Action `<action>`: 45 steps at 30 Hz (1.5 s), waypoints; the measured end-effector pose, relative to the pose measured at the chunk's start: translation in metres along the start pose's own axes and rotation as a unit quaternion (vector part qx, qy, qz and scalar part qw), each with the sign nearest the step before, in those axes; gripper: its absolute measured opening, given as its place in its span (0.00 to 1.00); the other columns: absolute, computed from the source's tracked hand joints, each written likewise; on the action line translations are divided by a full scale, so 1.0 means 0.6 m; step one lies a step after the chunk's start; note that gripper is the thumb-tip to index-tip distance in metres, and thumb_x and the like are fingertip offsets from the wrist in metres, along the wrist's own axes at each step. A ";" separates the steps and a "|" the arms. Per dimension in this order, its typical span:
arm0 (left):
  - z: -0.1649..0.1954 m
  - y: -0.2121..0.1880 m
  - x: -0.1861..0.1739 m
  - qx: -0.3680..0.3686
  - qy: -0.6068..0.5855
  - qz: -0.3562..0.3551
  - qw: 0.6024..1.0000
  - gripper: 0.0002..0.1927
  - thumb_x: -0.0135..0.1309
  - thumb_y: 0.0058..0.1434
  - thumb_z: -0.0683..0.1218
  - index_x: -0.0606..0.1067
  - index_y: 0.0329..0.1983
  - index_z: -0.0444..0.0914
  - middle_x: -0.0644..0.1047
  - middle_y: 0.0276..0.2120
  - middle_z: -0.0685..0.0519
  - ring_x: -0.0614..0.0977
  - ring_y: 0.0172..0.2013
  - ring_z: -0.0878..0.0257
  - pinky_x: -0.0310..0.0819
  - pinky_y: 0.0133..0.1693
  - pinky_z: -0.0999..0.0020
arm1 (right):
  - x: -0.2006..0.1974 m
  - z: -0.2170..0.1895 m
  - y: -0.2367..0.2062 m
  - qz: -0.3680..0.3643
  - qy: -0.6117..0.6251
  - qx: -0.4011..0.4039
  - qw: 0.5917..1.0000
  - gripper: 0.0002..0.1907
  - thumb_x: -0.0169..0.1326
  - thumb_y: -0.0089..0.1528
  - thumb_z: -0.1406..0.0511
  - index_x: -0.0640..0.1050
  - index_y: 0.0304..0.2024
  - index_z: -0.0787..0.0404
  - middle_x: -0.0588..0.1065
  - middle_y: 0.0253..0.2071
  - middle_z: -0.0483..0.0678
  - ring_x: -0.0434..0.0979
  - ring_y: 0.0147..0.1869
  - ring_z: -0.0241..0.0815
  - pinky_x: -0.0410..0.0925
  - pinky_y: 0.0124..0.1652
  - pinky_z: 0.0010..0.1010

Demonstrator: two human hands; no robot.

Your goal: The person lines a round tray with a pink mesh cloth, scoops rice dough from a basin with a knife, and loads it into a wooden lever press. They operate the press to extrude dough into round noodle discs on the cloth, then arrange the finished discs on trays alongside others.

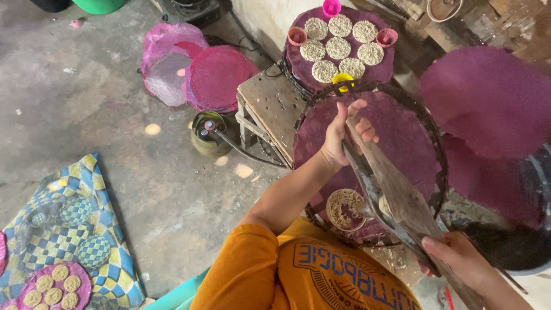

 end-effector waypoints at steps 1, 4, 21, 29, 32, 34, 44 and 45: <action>-0.007 -0.007 -0.004 -0.008 0.003 0.017 1.000 0.31 0.46 0.66 0.75 0.67 0.58 0.49 0.66 0.25 0.59 0.72 0.31 0.60 0.69 0.45 0.55 | 0.003 0.008 -0.007 0.012 0.006 -0.007 1.000 0.29 0.55 0.61 0.52 0.78 0.33 0.77 0.78 0.22 0.59 0.78 0.25 0.50 0.71 0.29 0.43; -0.013 -0.036 -0.015 -0.014 0.023 0.048 0.999 0.32 0.45 0.67 0.75 0.67 0.56 0.48 0.64 0.23 0.59 0.71 0.29 0.61 0.69 0.44 0.56 | 0.030 0.027 -0.024 0.021 0.030 -0.021 0.999 0.25 0.57 0.59 0.54 0.78 0.32 0.75 0.78 0.22 0.57 0.76 0.24 0.48 0.68 0.27 0.42; -0.002 -0.046 -0.009 -0.002 0.032 0.069 0.997 0.32 0.40 0.71 0.75 0.66 0.55 0.46 0.66 0.22 0.58 0.72 0.26 0.61 0.69 0.40 0.57 | 0.069 0.011 -0.032 0.085 -0.070 0.017 0.994 0.19 0.59 0.61 0.58 0.80 0.36 0.71 0.77 0.20 0.55 0.76 0.23 0.47 0.69 0.27 0.41; 0.020 -0.085 0.075 -0.077 0.560 -0.144 0.812 0.39 0.59 0.56 0.66 0.64 0.66 0.45 0.74 0.54 0.63 0.76 0.57 0.61 0.59 0.66 0.50 | 0.036 -0.027 -0.031 0.077 0.057 -0.163 0.982 0.22 0.55 0.60 0.59 0.77 0.45 0.74 0.78 0.29 0.56 0.77 0.31 0.47 0.70 0.30 0.41; -0.027 -0.118 0.070 -0.005 0.832 -0.103 0.545 0.29 0.65 0.55 0.58 0.73 0.56 0.41 0.82 0.43 0.52 0.87 0.46 0.57 0.74 0.62 0.50 | 0.077 -0.070 0.018 0.035 -0.083 -0.323 0.942 0.25 0.51 0.61 0.54 0.81 0.43 0.71 0.81 0.30 0.54 0.86 0.30 0.46 0.80 0.30 0.38; -0.020 -0.133 0.048 -0.085 0.819 0.068 0.564 0.27 0.66 0.54 0.58 0.76 0.52 0.40 0.82 0.42 0.51 0.88 0.42 0.58 0.88 0.49 0.61 | 0.106 -0.109 0.051 -0.119 -0.115 -0.435 0.885 0.27 0.45 0.68 0.51 0.79 0.54 0.65 0.84 0.29 0.48 0.90 0.35 0.41 0.79 0.37 0.37; 0.160 -0.268 0.052 0.182 0.569 0.065 0.799 0.34 0.69 0.50 0.51 0.72 0.57 0.34 0.79 0.46 0.42 0.84 0.46 0.51 0.81 0.50 0.56 | 0.156 -0.135 0.102 0.235 -0.339 -0.272 0.869 0.10 0.60 0.58 0.58 0.85 0.34 0.55 0.80 0.35 0.45 0.82 0.35 0.47 0.73 0.37 0.38; 0.167 -0.268 0.053 0.188 0.546 0.077 0.812 0.34 0.69 0.50 0.51 0.71 0.57 0.34 0.79 0.47 0.42 0.84 0.46 0.51 0.81 0.50 0.56 | 0.155 -0.133 0.106 0.234 -0.347 -0.261 0.870 0.10 0.60 0.58 0.58 0.84 0.34 0.55 0.80 0.34 0.46 0.82 0.35 0.48 0.73 0.37 0.39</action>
Point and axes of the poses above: each hand's wrist, its own y-axis towards the middle knuckle, its own x-axis out of the palm, z = x × y, the point moved 2 cm from there along y, towards the middle knuckle
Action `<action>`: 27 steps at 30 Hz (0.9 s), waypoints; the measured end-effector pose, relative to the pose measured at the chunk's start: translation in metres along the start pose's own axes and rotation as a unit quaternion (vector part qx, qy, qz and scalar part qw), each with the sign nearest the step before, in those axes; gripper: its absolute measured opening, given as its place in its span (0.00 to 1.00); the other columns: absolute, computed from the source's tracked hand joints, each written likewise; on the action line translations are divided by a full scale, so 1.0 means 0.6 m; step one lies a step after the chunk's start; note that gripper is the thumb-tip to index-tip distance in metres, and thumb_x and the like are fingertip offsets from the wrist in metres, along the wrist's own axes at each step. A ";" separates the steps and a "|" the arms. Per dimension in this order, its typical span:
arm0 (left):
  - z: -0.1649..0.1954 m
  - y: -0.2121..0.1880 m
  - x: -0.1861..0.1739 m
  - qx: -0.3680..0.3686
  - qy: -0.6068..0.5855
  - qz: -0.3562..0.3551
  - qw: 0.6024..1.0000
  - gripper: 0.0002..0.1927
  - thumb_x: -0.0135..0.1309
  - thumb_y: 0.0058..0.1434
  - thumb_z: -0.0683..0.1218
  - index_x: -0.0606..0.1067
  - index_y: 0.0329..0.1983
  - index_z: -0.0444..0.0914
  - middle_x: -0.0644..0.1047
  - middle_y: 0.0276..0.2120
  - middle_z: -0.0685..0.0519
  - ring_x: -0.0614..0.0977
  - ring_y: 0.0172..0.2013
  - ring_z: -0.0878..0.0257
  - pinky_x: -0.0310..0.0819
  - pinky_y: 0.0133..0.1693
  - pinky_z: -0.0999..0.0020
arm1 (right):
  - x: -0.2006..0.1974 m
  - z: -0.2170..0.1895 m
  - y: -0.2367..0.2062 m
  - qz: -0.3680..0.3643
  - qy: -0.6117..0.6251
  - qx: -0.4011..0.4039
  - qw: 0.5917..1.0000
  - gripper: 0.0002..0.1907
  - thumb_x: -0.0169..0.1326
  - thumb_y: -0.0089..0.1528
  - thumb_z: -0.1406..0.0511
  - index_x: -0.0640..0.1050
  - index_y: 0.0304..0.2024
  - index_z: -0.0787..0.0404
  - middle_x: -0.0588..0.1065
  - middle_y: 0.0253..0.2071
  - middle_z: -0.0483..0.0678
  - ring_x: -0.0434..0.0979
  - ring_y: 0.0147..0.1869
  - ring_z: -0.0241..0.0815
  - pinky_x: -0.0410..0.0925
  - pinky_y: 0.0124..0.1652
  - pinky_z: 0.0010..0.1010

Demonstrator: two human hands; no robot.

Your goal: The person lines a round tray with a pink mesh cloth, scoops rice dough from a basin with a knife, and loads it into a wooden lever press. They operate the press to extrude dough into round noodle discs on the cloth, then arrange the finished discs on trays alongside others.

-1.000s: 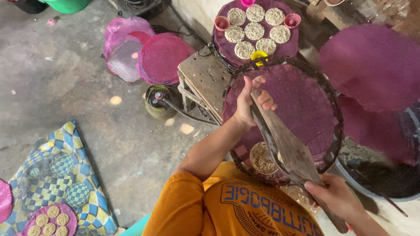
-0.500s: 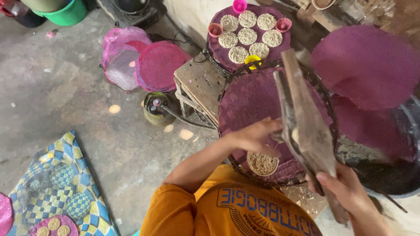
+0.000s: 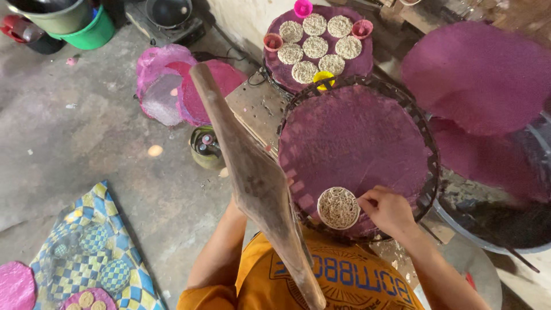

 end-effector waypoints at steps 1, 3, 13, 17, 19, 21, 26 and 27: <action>0.002 0.002 -0.004 -0.004 -0.016 0.011 1.000 0.34 0.69 0.50 0.51 0.71 0.58 0.34 0.79 0.47 0.42 0.84 0.47 0.51 0.81 0.50 0.56 | 0.004 0.002 0.002 -0.006 -0.008 0.006 1.000 0.10 0.60 0.58 0.57 0.84 0.33 0.56 0.79 0.34 0.46 0.82 0.34 0.48 0.72 0.37 0.40; 0.005 0.008 -0.010 -0.005 -0.037 0.026 0.999 0.35 0.69 0.50 0.51 0.71 0.58 0.34 0.79 0.48 0.42 0.83 0.47 0.51 0.81 0.51 0.56 | 0.009 0.002 0.006 0.006 -0.007 -0.011 1.000 0.10 0.61 0.57 0.57 0.84 0.32 0.56 0.79 0.32 0.46 0.81 0.34 0.49 0.72 0.37 0.41; -0.007 0.003 -0.011 -0.012 -0.035 0.003 0.999 0.37 0.69 0.52 0.50 0.68 0.62 0.33 0.77 0.51 0.43 0.81 0.50 0.53 0.79 0.53 0.56 | 0.009 -0.017 0.000 0.113 -0.043 -0.076 0.990 0.07 0.61 0.54 0.61 0.82 0.27 0.57 0.78 0.29 0.44 0.79 0.33 0.48 0.73 0.35 0.39; -0.011 -0.001 -0.007 -0.014 -0.032 -0.009 0.999 0.38 0.69 0.53 0.49 0.67 0.63 0.33 0.77 0.52 0.44 0.81 0.51 0.53 0.78 0.54 0.55 | 0.010 -0.019 0.007 0.078 -0.093 -0.088 0.989 0.08 0.61 0.54 0.61 0.82 0.26 0.57 0.78 0.28 0.44 0.80 0.34 0.45 0.74 0.35 0.37; -0.011 -0.003 -0.009 -0.016 -0.035 -0.006 0.999 0.38 0.69 0.53 0.49 0.67 0.64 0.33 0.76 0.53 0.44 0.80 0.52 0.54 0.78 0.55 0.55 | 0.009 -0.016 0.008 0.007 -0.107 -0.042 0.993 0.10 0.60 0.57 0.59 0.82 0.28 0.57 0.78 0.29 0.42 0.81 0.31 0.41 0.75 0.34 0.33; -0.011 -0.004 -0.013 -0.019 -0.042 0.003 0.999 0.39 0.69 0.54 0.49 0.66 0.65 0.33 0.76 0.54 0.44 0.80 0.53 0.54 0.77 0.55 0.55 | 0.000 -0.014 0.007 0.039 -0.064 -0.034 0.997 0.10 0.61 0.56 0.59 0.83 0.30 0.58 0.79 0.31 0.44 0.81 0.31 0.43 0.74 0.34 0.35; -0.010 -0.006 -0.020 -0.025 -0.053 0.017 0.998 0.40 0.70 0.54 0.48 0.65 0.66 0.33 0.75 0.55 0.44 0.79 0.54 0.55 0.76 0.56 0.55 | -0.005 -0.005 -0.001 0.049 -0.039 -0.011 0.998 0.10 0.61 0.55 0.58 0.84 0.30 0.57 0.79 0.32 0.44 0.81 0.32 0.45 0.74 0.36 0.38; -0.010 -0.007 -0.019 -0.025 -0.055 0.017 0.998 0.40 0.70 0.55 0.48 0.65 0.67 0.33 0.75 0.56 0.44 0.79 0.55 0.55 0.76 0.57 0.55 | 0.000 -0.004 -0.002 0.044 -0.036 -0.010 0.998 0.10 0.62 0.55 0.58 0.84 0.30 0.57 0.80 0.33 0.44 0.81 0.33 0.45 0.74 0.36 0.38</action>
Point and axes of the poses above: each hand's wrist, its own y-axis towards the middle knuckle, its own x-axis out of the palm, z = x × y, the point moved 2 cm from there along y, towards the middle knuckle
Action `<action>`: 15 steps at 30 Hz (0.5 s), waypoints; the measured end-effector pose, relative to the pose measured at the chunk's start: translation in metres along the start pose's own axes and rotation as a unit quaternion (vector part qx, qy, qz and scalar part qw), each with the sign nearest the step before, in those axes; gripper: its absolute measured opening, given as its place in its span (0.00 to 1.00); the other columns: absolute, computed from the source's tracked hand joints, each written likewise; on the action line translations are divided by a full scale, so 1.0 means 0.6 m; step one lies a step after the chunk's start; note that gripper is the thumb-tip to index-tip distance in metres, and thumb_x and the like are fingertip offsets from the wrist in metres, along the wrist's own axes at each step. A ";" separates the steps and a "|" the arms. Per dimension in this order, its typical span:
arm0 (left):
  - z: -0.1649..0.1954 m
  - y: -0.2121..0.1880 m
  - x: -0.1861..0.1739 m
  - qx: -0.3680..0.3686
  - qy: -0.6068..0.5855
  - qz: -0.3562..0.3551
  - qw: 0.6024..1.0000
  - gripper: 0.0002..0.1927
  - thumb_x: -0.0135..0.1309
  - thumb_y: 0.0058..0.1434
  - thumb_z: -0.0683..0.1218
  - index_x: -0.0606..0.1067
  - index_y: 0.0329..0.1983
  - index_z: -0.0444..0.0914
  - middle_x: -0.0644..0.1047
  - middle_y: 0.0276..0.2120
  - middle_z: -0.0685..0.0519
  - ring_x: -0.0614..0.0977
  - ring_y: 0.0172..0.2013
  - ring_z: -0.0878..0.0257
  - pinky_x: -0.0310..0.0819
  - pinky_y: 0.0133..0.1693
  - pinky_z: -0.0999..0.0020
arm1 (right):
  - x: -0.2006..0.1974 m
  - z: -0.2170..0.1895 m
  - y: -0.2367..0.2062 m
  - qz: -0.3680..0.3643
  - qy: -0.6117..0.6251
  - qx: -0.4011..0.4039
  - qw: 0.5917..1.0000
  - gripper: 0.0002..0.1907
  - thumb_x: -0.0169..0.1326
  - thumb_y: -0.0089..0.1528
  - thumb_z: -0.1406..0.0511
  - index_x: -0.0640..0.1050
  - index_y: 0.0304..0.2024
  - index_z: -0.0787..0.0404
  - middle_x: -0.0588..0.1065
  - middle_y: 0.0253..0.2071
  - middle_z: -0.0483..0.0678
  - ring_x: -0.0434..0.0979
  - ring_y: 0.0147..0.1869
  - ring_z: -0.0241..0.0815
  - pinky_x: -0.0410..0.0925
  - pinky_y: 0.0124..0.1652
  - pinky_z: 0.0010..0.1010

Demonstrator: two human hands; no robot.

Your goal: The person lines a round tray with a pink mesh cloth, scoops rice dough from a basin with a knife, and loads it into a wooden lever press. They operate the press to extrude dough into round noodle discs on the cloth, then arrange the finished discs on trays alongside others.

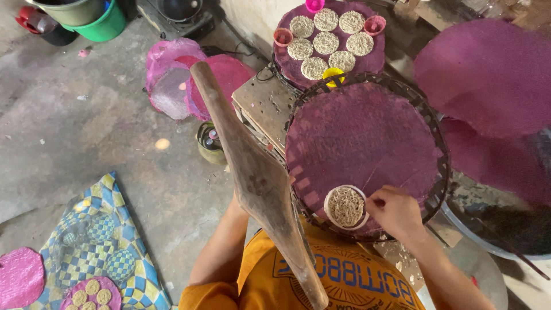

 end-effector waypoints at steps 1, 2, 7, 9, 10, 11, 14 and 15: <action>-0.001 -0.002 0.000 -0.002 0.001 0.000 1.000 0.40 0.70 0.55 0.48 0.65 0.67 0.33 0.75 0.56 0.44 0.79 0.55 0.55 0.76 0.57 0.55 | 0.003 0.002 -0.001 -0.005 0.003 0.001 1.000 0.09 0.62 0.55 0.58 0.84 0.30 0.57 0.80 0.33 0.44 0.81 0.33 0.45 0.74 0.36 0.38; -0.001 -0.003 -0.001 -0.001 0.000 -0.001 1.000 0.40 0.70 0.55 0.48 0.64 0.67 0.33 0.75 0.57 0.44 0.78 0.55 0.55 0.76 0.57 0.55 | 0.006 0.002 -0.001 -0.001 0.006 -0.009 1.000 0.09 0.62 0.55 0.58 0.84 0.30 0.56 0.80 0.32 0.44 0.81 0.33 0.45 0.74 0.36 0.37; -0.003 -0.014 -0.008 -0.003 0.007 -0.010 1.000 0.42 0.70 0.56 0.47 0.63 0.69 0.32 0.74 0.58 0.45 0.77 0.57 0.56 0.75 0.58 0.55 | -0.002 0.007 0.015 -0.071 -0.047 0.019 0.996 0.12 0.60 0.60 0.55 0.84 0.34 0.55 0.80 0.32 0.41 0.81 0.28 0.39 0.75 0.30 0.32; -0.002 -0.020 -0.010 -0.002 0.010 -0.015 1.000 0.42 0.70 0.56 0.47 0.63 0.70 0.32 0.74 0.59 0.45 0.77 0.57 0.56 0.75 0.59 0.55 | -0.024 -0.005 0.033 0.024 -0.020 -0.042 0.999 0.11 0.62 0.58 0.57 0.84 0.31 0.57 0.79 0.31 0.43 0.80 0.29 0.40 0.73 0.31 0.33; -0.002 -0.022 -0.010 0.000 0.014 -0.017 1.000 0.42 0.70 0.56 0.47 0.62 0.70 0.32 0.74 0.59 0.45 0.77 0.58 0.56 0.74 0.59 0.55 | -0.032 -0.014 0.046 0.072 -0.005 -0.071 0.995 0.10 0.62 0.57 0.58 0.84 0.29 0.58 0.79 0.31 0.44 0.79 0.29 0.40 0.72 0.32 0.34; -0.001 -0.024 -0.010 0.000 0.018 -0.021 1.000 0.43 0.70 0.56 0.47 0.62 0.71 0.32 0.74 0.60 0.45 0.77 0.58 0.56 0.74 0.59 0.55 | -0.030 -0.024 0.064 0.034 -0.018 -0.044 0.998 0.09 0.61 0.58 0.58 0.84 0.30 0.57 0.79 0.31 0.43 0.79 0.29 0.40 0.72 0.31 0.33; 0.006 -0.027 -0.007 0.008 0.034 -0.035 0.999 0.43 0.70 0.57 0.46 0.62 0.72 0.32 0.73 0.61 0.45 0.76 0.59 0.57 0.74 0.60 0.55 | -0.009 -0.065 0.115 0.002 -0.025 -0.037 0.999 0.08 0.59 0.59 0.59 0.84 0.30 0.55 0.79 0.30 0.42 0.80 0.30 0.40 0.73 0.31 0.34; 0.008 -0.027 -0.005 0.012 0.041 -0.040 0.998 0.44 0.70 0.57 0.46 0.61 0.72 0.32 0.73 0.61 0.45 0.76 0.59 0.57 0.74 0.60 0.55 | -0.003 -0.080 0.128 0.044 -0.005 -0.087 0.995 0.08 0.60 0.57 0.60 0.84 0.29 0.56 0.79 0.30 0.43 0.79 0.32 0.42 0.73 0.33 0.35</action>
Point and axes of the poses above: each hand's wrist, its own y-axis towards the middle knuckle, its own x-axis out of the palm, z = x × y, the point moved 2 cm from there along y, towards the middle knuckle
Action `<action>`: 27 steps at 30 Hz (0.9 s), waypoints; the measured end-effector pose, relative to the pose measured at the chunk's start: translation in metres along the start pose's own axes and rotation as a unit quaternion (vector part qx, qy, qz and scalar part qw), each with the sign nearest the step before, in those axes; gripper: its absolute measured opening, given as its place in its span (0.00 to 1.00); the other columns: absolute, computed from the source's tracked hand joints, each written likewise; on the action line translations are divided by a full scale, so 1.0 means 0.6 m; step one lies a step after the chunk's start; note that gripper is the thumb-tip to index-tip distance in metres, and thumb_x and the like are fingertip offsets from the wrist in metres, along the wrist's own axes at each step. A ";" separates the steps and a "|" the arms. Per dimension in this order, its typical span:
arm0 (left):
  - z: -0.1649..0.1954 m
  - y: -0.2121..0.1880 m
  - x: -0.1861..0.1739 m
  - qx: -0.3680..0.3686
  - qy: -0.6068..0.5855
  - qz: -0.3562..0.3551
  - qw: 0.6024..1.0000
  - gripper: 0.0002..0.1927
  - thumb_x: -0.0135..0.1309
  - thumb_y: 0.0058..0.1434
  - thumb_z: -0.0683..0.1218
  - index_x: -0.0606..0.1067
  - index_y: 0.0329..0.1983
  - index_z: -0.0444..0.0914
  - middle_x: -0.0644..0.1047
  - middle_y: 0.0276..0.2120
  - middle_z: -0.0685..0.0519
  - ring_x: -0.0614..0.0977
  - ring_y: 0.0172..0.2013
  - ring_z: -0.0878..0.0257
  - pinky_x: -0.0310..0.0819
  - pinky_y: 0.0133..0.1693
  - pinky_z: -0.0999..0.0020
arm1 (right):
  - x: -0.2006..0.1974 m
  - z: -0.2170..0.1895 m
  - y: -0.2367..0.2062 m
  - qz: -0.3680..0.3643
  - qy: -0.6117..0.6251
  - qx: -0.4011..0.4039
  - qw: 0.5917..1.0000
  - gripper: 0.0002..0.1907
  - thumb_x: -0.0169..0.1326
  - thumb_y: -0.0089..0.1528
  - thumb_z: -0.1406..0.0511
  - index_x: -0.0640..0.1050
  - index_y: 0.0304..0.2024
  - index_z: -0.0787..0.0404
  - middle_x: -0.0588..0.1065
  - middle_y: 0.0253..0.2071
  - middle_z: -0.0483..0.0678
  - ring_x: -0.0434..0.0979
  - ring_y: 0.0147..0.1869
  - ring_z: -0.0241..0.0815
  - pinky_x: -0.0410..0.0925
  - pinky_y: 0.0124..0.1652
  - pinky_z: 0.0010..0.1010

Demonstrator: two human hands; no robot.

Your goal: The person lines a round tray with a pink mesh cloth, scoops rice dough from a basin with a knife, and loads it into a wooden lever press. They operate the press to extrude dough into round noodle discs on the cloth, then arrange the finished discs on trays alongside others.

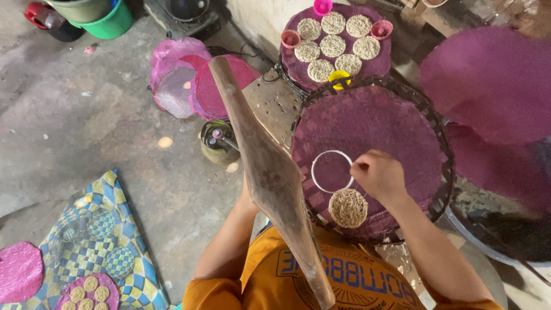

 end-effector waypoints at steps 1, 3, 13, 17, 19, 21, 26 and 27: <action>0.003 0.000 0.001 0.005 0.009 -0.002 1.000 0.44 0.70 0.57 0.46 0.61 0.72 0.32 0.73 0.61 0.46 0.76 0.59 0.57 0.73 0.61 0.55 | 0.005 -0.010 0.010 0.043 0.019 -0.050 0.998 0.08 0.61 0.55 0.60 0.83 0.28 0.57 0.78 0.30 0.44 0.79 0.33 0.43 0.72 0.35 0.36; 0.010 0.001 0.002 0.018 0.032 -0.001 0.999 0.45 0.71 0.56 0.47 0.61 0.72 0.33 0.73 0.62 0.46 0.75 0.60 0.58 0.73 0.62 0.57 | 0.019 -0.017 0.023 0.029 0.004 -0.038 0.999 0.07 0.61 0.55 0.60 0.84 0.29 0.56 0.78 0.30 0.45 0.79 0.36 0.45 0.72 0.37 0.38; 0.046 0.009 0.012 0.021 0.249 0.002 0.968 0.38 0.73 0.47 0.50 0.73 0.60 0.35 0.80 0.53 0.46 0.81 0.54 0.60 0.75 0.60 0.62 | 0.011 -0.011 0.009 -0.056 -0.032 -0.004 0.998 0.14 0.62 0.58 0.52 0.86 0.34 0.54 0.79 0.34 0.44 0.81 0.39 0.46 0.73 0.39 0.39; 0.073 0.050 0.065 0.139 0.468 -0.010 0.873 0.31 0.71 0.46 0.52 0.77 0.53 0.40 0.83 0.45 0.47 0.84 0.52 0.54 0.68 0.66 0.54 | -0.024 -0.020 -0.030 -0.072 0.167 -0.064 0.981 0.34 0.47 0.62 0.40 0.80 0.50 0.60 0.78 0.43 0.46 0.78 0.45 0.41 0.73 0.44 0.36; 0.070 0.071 0.103 0.090 0.567 -0.030 0.818 0.30 0.68 0.50 0.55 0.75 0.56 0.42 0.82 0.42 0.48 0.83 0.51 0.54 0.58 0.73 0.52 | -0.040 -0.036 -0.061 -0.218 0.418 -0.147 0.869 0.44 0.33 0.70 0.34 0.70 0.60 0.67 0.75 0.57 0.48 0.72 0.58 0.40 0.69 0.49 0.36; 0.057 0.089 0.126 -0.131 0.619 -0.075 0.770 0.31 0.62 0.59 0.60 0.72 0.62 0.43 0.81 0.41 0.48 0.83 0.51 0.56 0.47 0.79 0.55 | -0.049 -0.046 -0.085 -0.287 0.522 -0.065 0.801 0.46 0.35 0.68 0.35 0.75 0.54 0.71 0.77 0.44 0.52 0.76 0.46 0.44 0.71 0.43 0.38; 0.081 0.190 0.107 -0.071 -0.106 -0.212 0.969 0.56 0.68 0.53 0.53 0.48 0.78 0.37 0.61 0.72 0.46 0.63 0.72 0.53 0.51 0.72 0.46 | -0.088 -0.018 -0.097 -0.322 0.514 0.192 0.772 0.45 0.27 0.62 0.35 0.78 0.47 0.64 0.77 0.28 0.51 0.76 0.30 0.44 0.72 0.32 0.40; 0.073 0.225 0.096 -0.129 -0.265 -0.120 0.948 0.47 0.57 0.59 0.60 0.53 0.75 0.34 0.70 0.64 0.45 0.70 0.65 0.51 0.57 0.69 0.46 | -0.093 -0.009 -0.097 -0.319 0.518 0.227 0.761 0.44 0.26 0.62 0.36 0.79 0.47 0.62 0.77 0.28 0.51 0.73 0.28 0.44 0.69 0.31 0.40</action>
Point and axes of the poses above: each hand's wrist, its own y-axis towards the middle knuckle, its own x-axis out of the palm, z = x × y, the point moved 2 cm from there along y, towards the middle knuckle
